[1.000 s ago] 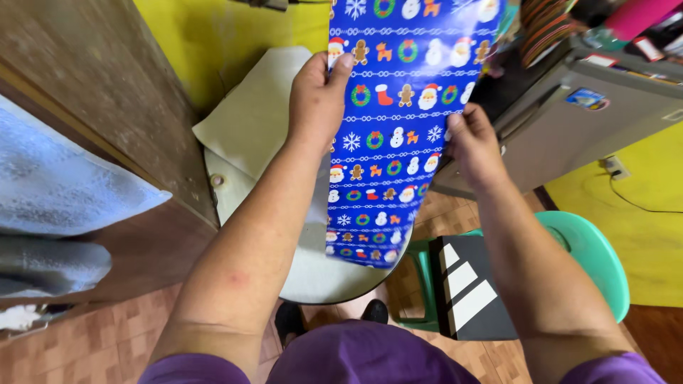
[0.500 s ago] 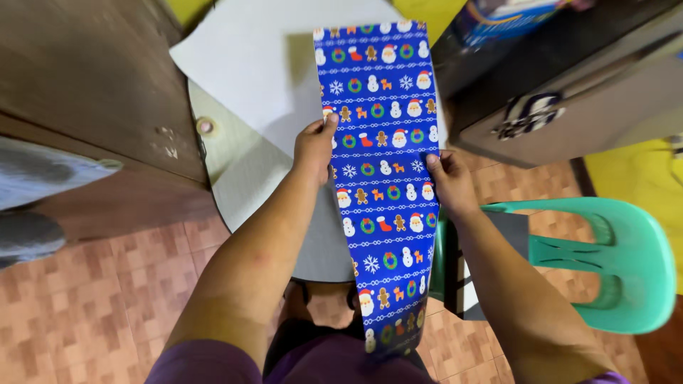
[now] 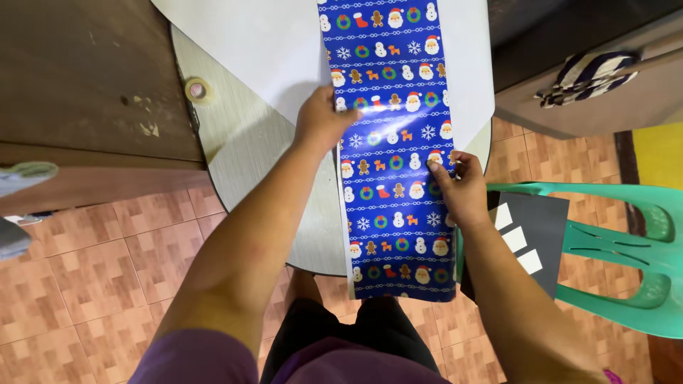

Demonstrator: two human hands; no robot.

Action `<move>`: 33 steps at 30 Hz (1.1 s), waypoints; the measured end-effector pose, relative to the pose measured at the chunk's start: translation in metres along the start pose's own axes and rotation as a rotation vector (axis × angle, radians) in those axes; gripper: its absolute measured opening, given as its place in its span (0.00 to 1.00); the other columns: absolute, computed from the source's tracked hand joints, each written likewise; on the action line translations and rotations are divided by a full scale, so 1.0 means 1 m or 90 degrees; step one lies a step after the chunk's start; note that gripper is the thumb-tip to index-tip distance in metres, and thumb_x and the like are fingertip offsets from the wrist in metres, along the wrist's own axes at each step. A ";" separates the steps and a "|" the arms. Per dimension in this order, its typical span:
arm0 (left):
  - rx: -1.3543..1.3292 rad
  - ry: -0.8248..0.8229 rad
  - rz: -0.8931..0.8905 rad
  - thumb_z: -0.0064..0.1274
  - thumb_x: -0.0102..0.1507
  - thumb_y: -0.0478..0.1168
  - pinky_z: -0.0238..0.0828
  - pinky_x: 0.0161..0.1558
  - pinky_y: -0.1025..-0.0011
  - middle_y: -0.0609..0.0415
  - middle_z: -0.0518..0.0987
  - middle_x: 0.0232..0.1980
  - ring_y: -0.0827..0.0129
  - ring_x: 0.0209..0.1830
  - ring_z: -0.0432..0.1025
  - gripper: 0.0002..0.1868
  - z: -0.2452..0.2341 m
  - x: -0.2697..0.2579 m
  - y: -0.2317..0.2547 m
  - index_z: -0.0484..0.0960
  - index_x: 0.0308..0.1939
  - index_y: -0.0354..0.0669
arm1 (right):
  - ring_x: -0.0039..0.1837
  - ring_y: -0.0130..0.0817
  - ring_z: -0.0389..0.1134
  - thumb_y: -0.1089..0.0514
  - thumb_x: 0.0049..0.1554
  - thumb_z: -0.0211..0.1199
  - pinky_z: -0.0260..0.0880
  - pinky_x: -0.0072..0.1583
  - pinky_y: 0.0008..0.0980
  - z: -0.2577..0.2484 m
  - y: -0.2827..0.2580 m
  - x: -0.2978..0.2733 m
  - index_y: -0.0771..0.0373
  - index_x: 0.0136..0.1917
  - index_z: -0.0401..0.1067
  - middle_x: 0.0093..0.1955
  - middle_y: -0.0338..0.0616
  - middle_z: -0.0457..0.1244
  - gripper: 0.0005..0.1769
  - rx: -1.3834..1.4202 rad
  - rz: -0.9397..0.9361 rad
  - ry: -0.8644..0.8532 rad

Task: The person lays a sheet of white paper on a round table, then places a sheet of blue Christmas-themed wrapping paper on top. They smooth the paper and use scissors to cut a straight strip from the wrapping paper.

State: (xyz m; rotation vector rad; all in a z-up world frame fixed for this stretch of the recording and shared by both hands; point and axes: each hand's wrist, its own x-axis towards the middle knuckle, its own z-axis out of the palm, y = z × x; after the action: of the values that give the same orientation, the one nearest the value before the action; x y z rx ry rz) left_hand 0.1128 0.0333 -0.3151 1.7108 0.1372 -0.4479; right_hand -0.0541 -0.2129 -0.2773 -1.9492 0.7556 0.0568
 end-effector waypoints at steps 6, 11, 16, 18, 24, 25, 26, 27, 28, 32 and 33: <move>0.000 0.046 -0.052 0.67 0.55 0.34 0.80 0.44 0.72 0.48 0.85 0.46 0.67 0.42 0.82 0.28 -0.006 -0.019 -0.012 0.75 0.58 0.33 | 0.55 0.32 0.69 0.43 0.66 0.61 0.70 0.56 0.29 -0.005 0.010 0.000 0.69 0.69 0.65 0.58 0.53 0.69 0.30 0.064 0.058 -0.028; 0.001 0.050 -0.096 0.66 0.56 0.34 0.80 0.44 0.72 0.46 0.85 0.47 0.67 0.43 0.82 0.28 -0.007 -0.014 -0.011 0.74 0.58 0.34 | 0.57 0.33 0.72 0.45 0.63 0.61 0.71 0.58 0.32 -0.010 0.014 -0.025 0.68 0.70 0.63 0.56 0.52 0.69 0.31 -0.068 0.082 -0.059; 0.063 0.045 -0.107 0.66 0.57 0.34 0.80 0.44 0.72 0.47 0.85 0.47 0.68 0.43 0.82 0.26 -0.009 -0.019 -0.004 0.74 0.57 0.36 | 0.53 0.35 0.71 0.49 0.58 0.67 0.73 0.52 0.32 -0.001 0.007 -0.044 0.69 0.69 0.61 0.52 0.52 0.68 0.33 -0.113 0.057 -0.029; 0.097 0.043 -0.077 0.66 0.57 0.34 0.80 0.44 0.71 0.49 0.86 0.46 0.69 0.42 0.83 0.24 -0.010 -0.023 0.001 0.77 0.55 0.38 | 0.53 0.34 0.71 0.51 0.58 0.67 0.73 0.52 0.31 0.001 0.004 -0.048 0.69 0.70 0.61 0.52 0.50 0.68 0.33 -0.108 0.052 -0.027; 0.150 0.044 -0.047 0.65 0.57 0.33 0.79 0.43 0.72 0.52 0.86 0.44 0.70 0.40 0.82 0.27 -0.009 -0.034 0.015 0.79 0.60 0.42 | 0.48 0.33 0.68 0.53 0.58 0.70 0.73 0.52 0.32 0.003 -0.010 -0.057 0.70 0.68 0.65 0.50 0.48 0.66 0.31 -0.236 -0.008 0.024; 0.156 0.047 -0.046 0.65 0.57 0.33 0.79 0.43 0.72 0.52 0.86 0.45 0.70 0.40 0.82 0.28 -0.009 -0.035 0.017 0.78 0.62 0.43 | 0.48 0.33 0.68 0.53 0.58 0.69 0.73 0.52 0.32 0.003 -0.012 -0.059 0.70 0.68 0.65 0.50 0.48 0.66 0.31 -0.246 0.002 0.021; 0.160 0.053 -0.036 0.65 0.57 0.33 0.79 0.43 0.72 0.52 0.86 0.44 0.70 0.40 0.82 0.29 -0.008 -0.037 0.018 0.78 0.63 0.44 | 0.48 0.33 0.68 0.53 0.58 0.69 0.73 0.52 0.33 0.003 -0.014 -0.060 0.69 0.68 0.65 0.51 0.47 0.65 0.31 -0.256 0.011 0.016; 0.163 0.060 -0.026 0.65 0.57 0.33 0.79 0.43 0.72 0.53 0.86 0.44 0.70 0.40 0.82 0.30 -0.008 -0.039 0.019 0.77 0.64 0.44 | 0.48 0.33 0.68 0.53 0.58 0.69 0.72 0.52 0.33 0.003 -0.015 -0.061 0.69 0.68 0.65 0.52 0.47 0.64 0.30 -0.266 0.020 0.011; 0.167 0.067 -0.014 0.65 0.57 0.33 0.79 0.43 0.72 0.53 0.86 0.44 0.70 0.40 0.82 0.31 -0.007 -0.039 0.019 0.77 0.65 0.45 | 0.49 0.34 0.68 0.54 0.58 0.69 0.72 0.53 0.33 0.003 -0.015 -0.061 0.68 0.69 0.65 0.53 0.47 0.63 0.30 -0.282 0.004 0.012; 0.199 0.089 0.000 0.66 0.56 0.33 0.78 0.43 0.71 0.53 0.84 0.45 0.69 0.39 0.80 0.32 -0.004 -0.040 0.016 0.78 0.65 0.47 | 0.50 0.36 0.67 0.56 0.59 0.67 0.72 0.56 0.34 0.002 -0.011 -0.060 0.66 0.72 0.64 0.58 0.48 0.60 0.31 -0.321 -0.027 0.006; 0.209 0.095 0.003 0.67 0.56 0.34 0.78 0.43 0.71 0.53 0.83 0.46 0.69 0.40 0.80 0.32 -0.003 -0.040 0.014 0.78 0.65 0.47 | 0.51 0.37 0.67 0.56 0.60 0.66 0.72 0.56 0.34 0.002 -0.009 -0.059 0.66 0.73 0.64 0.58 0.48 0.59 0.31 -0.325 -0.027 0.003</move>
State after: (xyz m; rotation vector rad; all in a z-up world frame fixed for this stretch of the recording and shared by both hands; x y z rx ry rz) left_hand 0.0818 0.0398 -0.2869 2.0675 0.1750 -0.3512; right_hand -0.0961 -0.1801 -0.2499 -2.4471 0.7522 0.2394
